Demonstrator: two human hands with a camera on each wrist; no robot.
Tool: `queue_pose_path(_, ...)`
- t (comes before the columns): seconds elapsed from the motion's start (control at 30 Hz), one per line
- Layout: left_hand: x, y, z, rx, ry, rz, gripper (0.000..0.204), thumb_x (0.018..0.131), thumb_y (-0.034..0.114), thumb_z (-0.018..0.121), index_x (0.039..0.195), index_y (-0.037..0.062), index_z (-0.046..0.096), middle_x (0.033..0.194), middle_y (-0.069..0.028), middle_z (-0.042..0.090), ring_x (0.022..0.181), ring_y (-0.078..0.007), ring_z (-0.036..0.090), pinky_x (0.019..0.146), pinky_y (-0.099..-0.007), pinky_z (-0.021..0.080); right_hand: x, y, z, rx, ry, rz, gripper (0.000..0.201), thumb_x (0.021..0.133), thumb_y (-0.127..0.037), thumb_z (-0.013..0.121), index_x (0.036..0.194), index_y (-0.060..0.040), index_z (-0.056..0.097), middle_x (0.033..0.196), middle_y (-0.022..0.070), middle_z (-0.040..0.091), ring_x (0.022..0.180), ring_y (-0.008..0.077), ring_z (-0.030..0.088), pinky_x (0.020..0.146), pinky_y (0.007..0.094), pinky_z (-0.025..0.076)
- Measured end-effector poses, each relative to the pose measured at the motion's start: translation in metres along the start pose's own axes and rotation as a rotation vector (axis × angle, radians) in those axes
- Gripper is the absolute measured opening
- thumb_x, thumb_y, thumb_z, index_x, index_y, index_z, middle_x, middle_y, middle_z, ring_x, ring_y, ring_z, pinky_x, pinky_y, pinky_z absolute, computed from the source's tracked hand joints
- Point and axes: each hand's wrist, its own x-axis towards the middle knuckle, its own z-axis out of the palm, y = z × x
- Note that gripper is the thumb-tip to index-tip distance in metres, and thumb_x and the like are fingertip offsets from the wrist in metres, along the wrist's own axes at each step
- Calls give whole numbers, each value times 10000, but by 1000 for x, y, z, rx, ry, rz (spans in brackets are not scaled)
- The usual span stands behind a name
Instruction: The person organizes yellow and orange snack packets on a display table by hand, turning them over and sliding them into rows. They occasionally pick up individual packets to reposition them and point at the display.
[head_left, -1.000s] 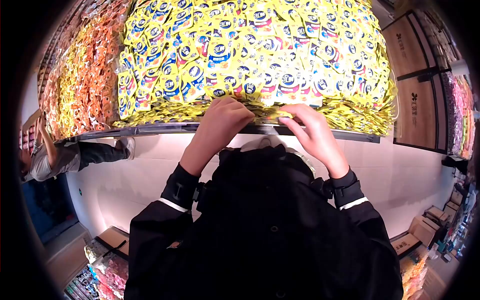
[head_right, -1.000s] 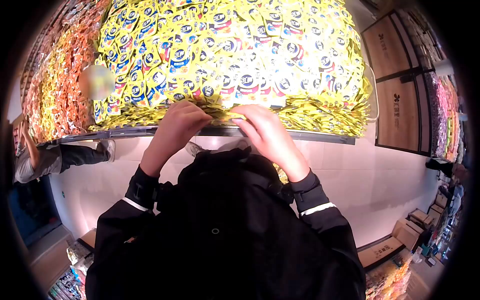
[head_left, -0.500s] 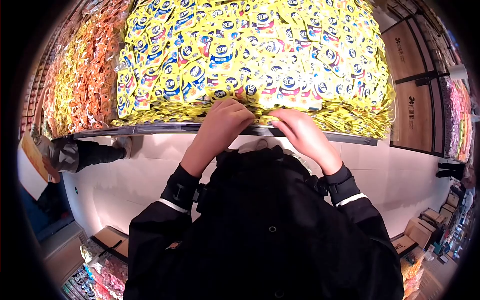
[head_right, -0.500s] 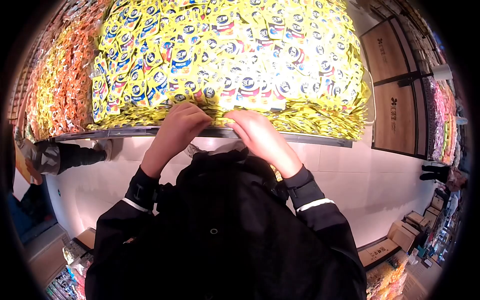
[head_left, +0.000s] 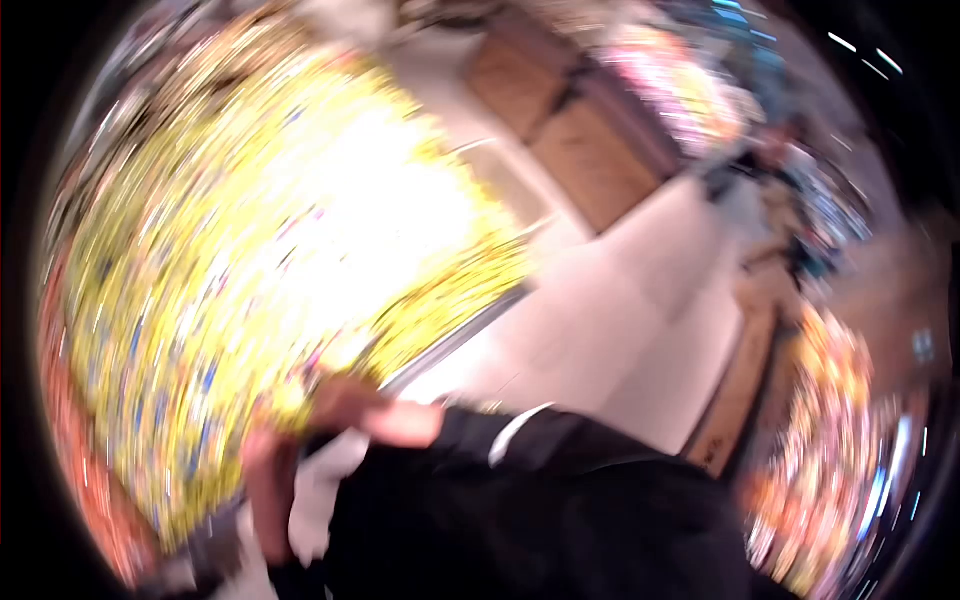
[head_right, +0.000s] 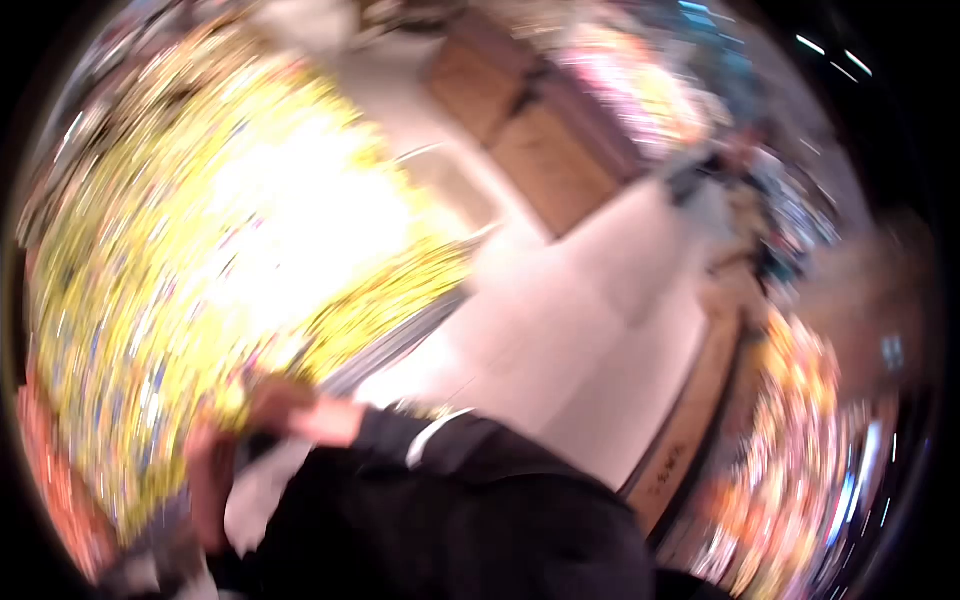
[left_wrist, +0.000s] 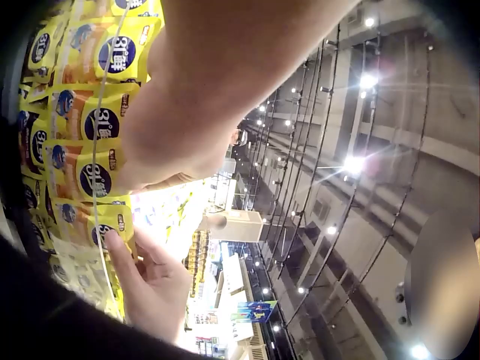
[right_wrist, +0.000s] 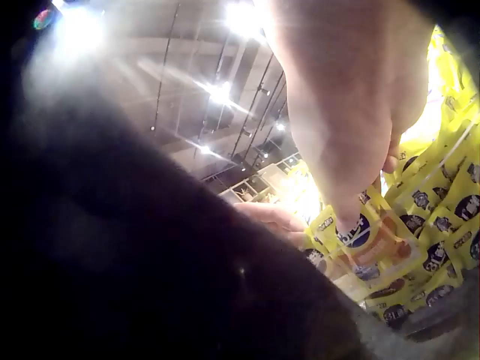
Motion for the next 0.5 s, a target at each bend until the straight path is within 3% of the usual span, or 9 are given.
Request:
queue_pose_path(0.03,-6,-16,0,68,-63,55,70,864,26,658,932,20,642,893,-205,626,862,-404,589,799,-471,465,10,-8,-8,-369,-191,7,48,775,-82,625,763,-49,593,810,131,609,799,303,616,741,433,502)
queue_pose_path(0.1,2,-18,17,8,182,199,179,782,111,783,904,27,682,833,-140,647,842,-347,601,770,-443,438,15,-29,-36,-57,38,-41,112,802,-146,646,741,-59,610,770,110,568,770,331,584,706,435,483)
queue_pose_path(0.13,-9,-29,-3,196,-32,293,244,935,89,673,1164,4,665,1055,-197,676,1000,-363,642,907,-418,507,11,-21,-22,-55,67,-79,127,809,-167,651,746,-65,610,780,102,574,797,323,588,717,435,478)
queue_pose_path(0.17,2,-20,-4,129,0,341,187,896,84,715,1062,1,693,1008,-198,683,902,-382,647,859,-440,512,10,-10,-14,-43,90,-116,142,815,-189,656,751,-70,609,790,93,580,823,314,592,729,436,474)
queue_pose_path(0.23,9,-22,-4,155,-90,270,184,878,108,728,1022,-5,711,1025,-198,690,871,-386,641,848,-450,506,11,-15,-15,-64,-3,-15,131,822,-198,661,788,-81,613,808,90,588,863,301,589,751,423,463)
queue_pose_path(0.3,11,-16,-4,136,-129,155,190,903,181,699,928,-7,713,978,-207,675,850,-401,622,817,-469,496,9,-21,-20,31,114,-85,130,850,-189,652,792,-75,628,832,77,617,882,288,599,756,407,456)
queue_pose_path(0.33,20,-24,12,78,20,214,149,774,160,792,844,48,723,784,-115,664,840,-309,612,761,-421,427,11,-20,-23,84,81,-99,135,874,-181,629,796,-71,626,820,73,616,888,288,602,751,418,460)
queue_pose_path(0.43,15,-6,3,64,-4,189,73,833,158,725,868,95,738,800,-58,685,814,-271,605,773,-406,396,19,-33,-39,-213,-147,-12,80,784,-141,630,828,-80,658,826,87,619,818,308,617,795,386,518)
queue_pose_path(0.5,13,-14,8,173,-120,121,89,819,191,752,848,115,716,779,-39,681,881,-239,649,807,-409,448,20,-35,-49,-20,-69,-26,116,792,-114,658,889,-65,702,870,105,646,846,322,627,753,418,507)
